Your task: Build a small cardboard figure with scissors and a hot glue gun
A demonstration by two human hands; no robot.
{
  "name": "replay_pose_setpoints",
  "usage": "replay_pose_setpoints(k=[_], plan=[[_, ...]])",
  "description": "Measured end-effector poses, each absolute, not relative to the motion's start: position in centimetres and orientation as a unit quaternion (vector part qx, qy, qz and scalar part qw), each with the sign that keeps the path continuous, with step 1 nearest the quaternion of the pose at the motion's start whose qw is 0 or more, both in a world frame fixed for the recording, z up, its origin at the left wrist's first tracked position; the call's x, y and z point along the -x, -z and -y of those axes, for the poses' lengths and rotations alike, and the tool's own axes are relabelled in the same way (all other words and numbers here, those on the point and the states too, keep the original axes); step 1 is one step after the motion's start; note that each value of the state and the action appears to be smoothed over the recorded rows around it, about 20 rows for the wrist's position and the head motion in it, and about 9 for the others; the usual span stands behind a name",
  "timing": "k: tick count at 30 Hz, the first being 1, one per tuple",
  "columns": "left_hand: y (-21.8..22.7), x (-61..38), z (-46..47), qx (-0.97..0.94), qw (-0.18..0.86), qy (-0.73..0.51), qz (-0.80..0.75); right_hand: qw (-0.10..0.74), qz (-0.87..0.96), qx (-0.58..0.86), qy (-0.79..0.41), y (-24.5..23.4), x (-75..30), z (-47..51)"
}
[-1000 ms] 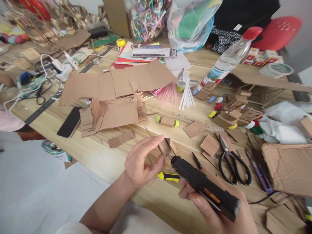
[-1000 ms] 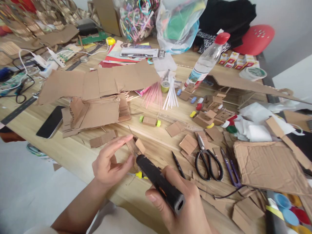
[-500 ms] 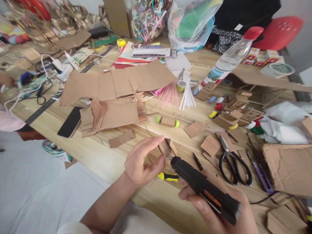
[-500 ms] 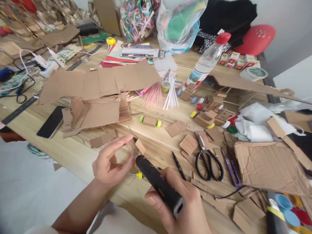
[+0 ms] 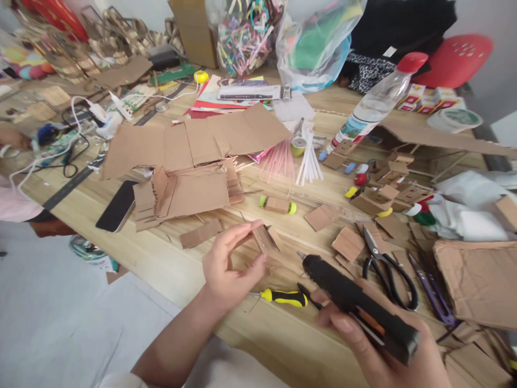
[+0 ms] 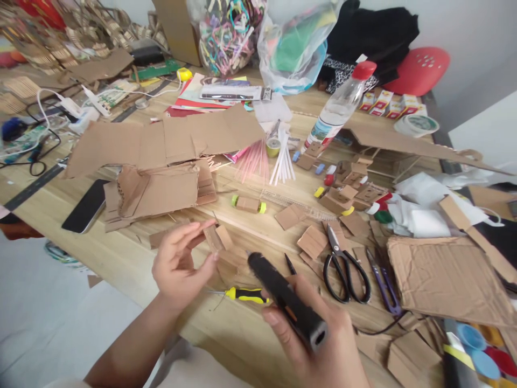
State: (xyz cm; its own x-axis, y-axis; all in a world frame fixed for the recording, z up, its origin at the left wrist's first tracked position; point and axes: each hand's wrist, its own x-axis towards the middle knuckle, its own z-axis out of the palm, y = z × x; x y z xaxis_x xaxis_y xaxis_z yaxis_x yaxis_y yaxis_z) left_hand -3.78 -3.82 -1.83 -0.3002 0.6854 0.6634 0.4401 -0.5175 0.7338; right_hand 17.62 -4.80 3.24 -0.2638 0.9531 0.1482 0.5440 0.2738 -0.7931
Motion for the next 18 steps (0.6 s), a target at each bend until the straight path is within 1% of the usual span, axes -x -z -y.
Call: replay_pose_setpoints(k=[2,5,7,8,10,13,16,18], plan=[[2.0,4.0,3.6,-0.562,0.129,-0.653,-0.492,0.302,0.768,0.517,-0.227,-2.6,-18.5,3.5],[2.3,4.2,3.2,-0.541,0.191,-0.65,-0.499,0.212,0.828,0.51,-0.095,-0.6,-19.7,1.8],[2.5,4.2,3.1,-0.531,0.24,-0.644,-0.495,0.192,0.834,0.515,-0.035,1.0,-20.1,1.3],[2.6,4.2,3.1,-0.529,0.261,-0.64,-0.491,0.182,0.839,0.512,-0.03,1.7,-20.1,1.1],[2.8,3.9,3.2,-0.533,0.293,-0.629,-0.484,0.143,0.85,0.504,-0.056,2.7,-19.9,1.0],[2.9,3.6,3.3,-0.545,0.316,-0.61,-0.48,0.105,0.864,0.484,-0.093,3.1,-19.7,1.0],[2.7,3.4,3.4,-0.559,0.328,-0.595,-0.475,0.124,0.873,0.466,-0.078,2.0,-19.7,1.1],[2.5,3.4,3.5,-0.571,0.333,-0.589,-0.465,0.166,0.873,0.45,-0.085,0.5,-19.5,1.3]])
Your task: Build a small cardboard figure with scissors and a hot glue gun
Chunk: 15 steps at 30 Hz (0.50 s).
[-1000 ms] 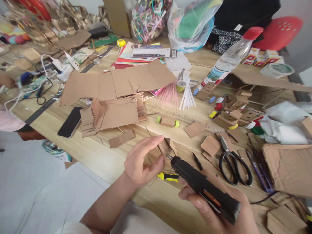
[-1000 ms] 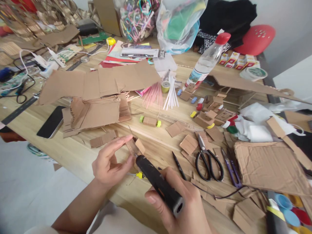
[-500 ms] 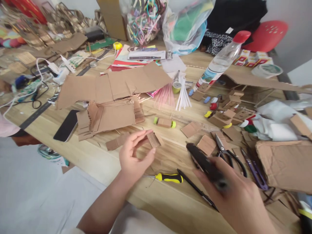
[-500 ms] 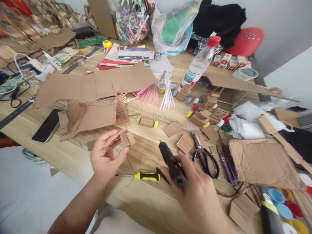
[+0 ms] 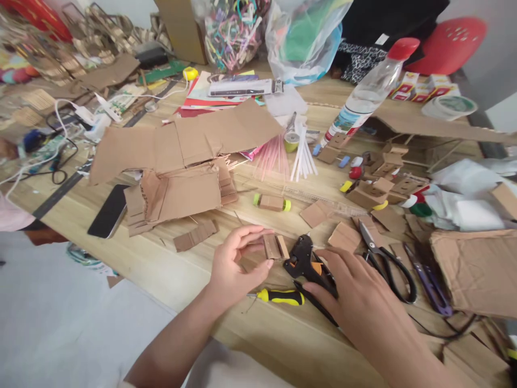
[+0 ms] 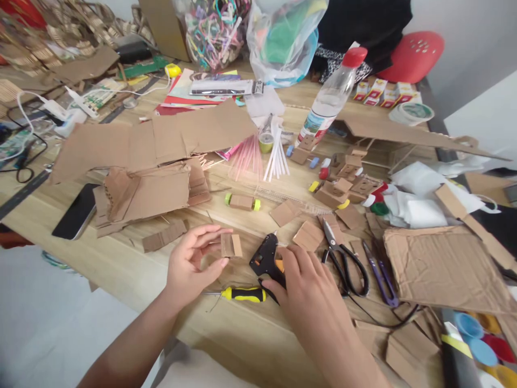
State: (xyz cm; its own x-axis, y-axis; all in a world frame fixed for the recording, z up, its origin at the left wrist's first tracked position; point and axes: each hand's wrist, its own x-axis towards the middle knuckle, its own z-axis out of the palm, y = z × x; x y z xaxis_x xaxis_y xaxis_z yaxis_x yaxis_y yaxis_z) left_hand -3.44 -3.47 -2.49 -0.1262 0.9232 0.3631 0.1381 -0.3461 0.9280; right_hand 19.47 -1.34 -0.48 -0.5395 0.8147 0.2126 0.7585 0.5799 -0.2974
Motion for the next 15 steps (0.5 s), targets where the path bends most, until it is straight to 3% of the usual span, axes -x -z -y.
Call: replay_pose_setpoints(k=[7,15], plan=[[1.8,3.2,3.6,-0.591,0.37,-0.587,-0.411,0.319,0.835,0.37,-0.252,-3.1,-16.8,0.7],[1.5,3.3,3.9,-0.612,0.369,-0.558,-0.422,0.355,0.791,0.364,-0.341,-2.0,-16.1,-0.1]])
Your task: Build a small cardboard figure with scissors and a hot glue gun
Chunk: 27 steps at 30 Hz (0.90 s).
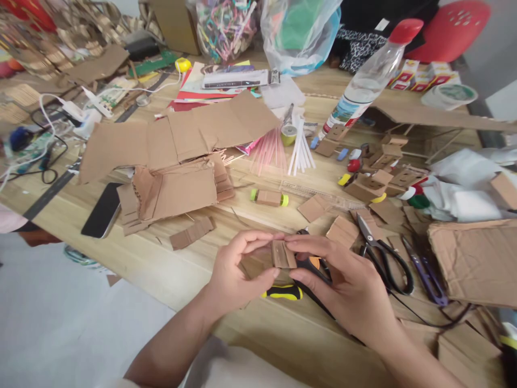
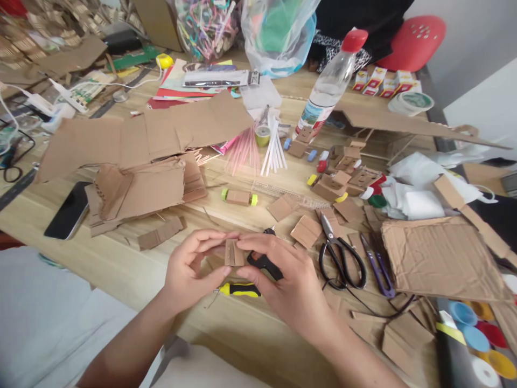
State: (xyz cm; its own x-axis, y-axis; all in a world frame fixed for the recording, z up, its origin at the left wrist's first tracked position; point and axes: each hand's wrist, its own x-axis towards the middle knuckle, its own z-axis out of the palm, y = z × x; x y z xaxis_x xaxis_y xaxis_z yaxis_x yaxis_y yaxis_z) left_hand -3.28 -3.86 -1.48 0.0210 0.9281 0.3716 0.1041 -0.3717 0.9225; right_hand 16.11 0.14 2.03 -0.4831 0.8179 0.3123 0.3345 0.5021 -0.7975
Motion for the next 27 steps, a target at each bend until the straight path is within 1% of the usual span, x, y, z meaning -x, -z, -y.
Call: replay_pose_setpoints(k=[5,12,16,27], plan=[[0.89,3.57,3.89,-0.651,0.331,-0.527,-0.434,0.375,0.783,0.355,-0.346,-1.97,-16.17,-0.12],[0.63,3.82,4.16,-0.676,0.282,-0.48,-0.483,0.382,0.811,0.332,-0.292,-1.69,-16.4,-0.2],[0.88,3.84,4.17,-0.684,0.283,-0.465,-0.486,0.378,0.816,0.329,-0.288,-1.47,-16.28,-0.34],[1.04,3.93,4.2,-0.68,0.308,-0.476,-0.464,0.379,0.818,0.324,-0.288,-1.34,-16.43,-0.22]])
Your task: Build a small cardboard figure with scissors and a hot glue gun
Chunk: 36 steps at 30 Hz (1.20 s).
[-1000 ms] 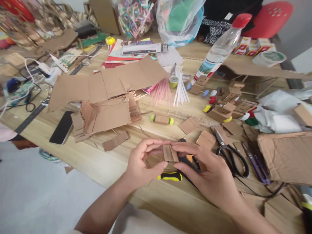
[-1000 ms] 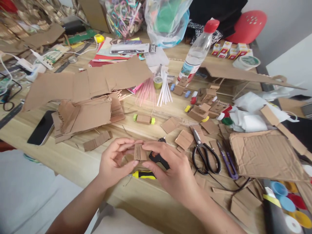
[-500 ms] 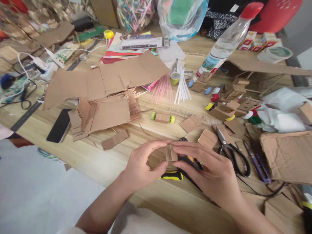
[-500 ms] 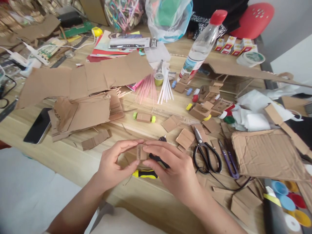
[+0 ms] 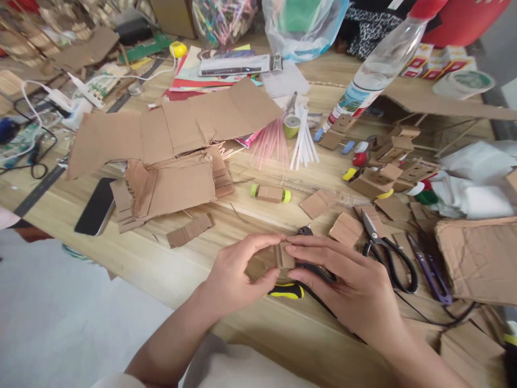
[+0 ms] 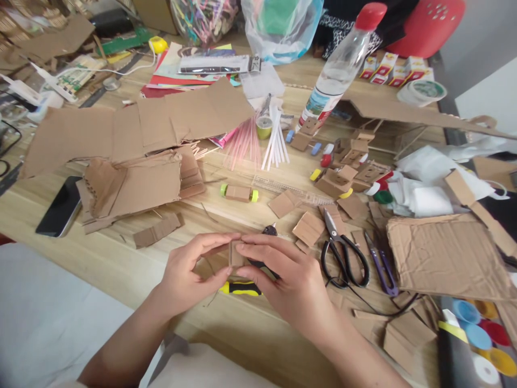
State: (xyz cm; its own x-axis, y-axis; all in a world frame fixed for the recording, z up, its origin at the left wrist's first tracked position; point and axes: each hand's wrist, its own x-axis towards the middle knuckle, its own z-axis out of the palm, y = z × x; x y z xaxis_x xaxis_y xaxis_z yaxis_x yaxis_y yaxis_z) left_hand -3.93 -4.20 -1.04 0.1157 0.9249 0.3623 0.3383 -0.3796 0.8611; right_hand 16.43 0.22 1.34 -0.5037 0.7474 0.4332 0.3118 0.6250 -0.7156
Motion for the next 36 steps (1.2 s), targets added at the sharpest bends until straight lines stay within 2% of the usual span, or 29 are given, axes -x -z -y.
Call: replay_pose_setpoints(k=[22,36], plan=[[0.62,4.12,4.37,-0.674,0.325,-0.476,-0.462,0.365,0.835,0.317,-0.262,-1.93,-16.47,0.0],[0.53,4.0,4.19,-0.645,0.372,-0.501,-0.44,0.368,0.837,0.314,-0.256,-1.85,-16.38,0.1]])
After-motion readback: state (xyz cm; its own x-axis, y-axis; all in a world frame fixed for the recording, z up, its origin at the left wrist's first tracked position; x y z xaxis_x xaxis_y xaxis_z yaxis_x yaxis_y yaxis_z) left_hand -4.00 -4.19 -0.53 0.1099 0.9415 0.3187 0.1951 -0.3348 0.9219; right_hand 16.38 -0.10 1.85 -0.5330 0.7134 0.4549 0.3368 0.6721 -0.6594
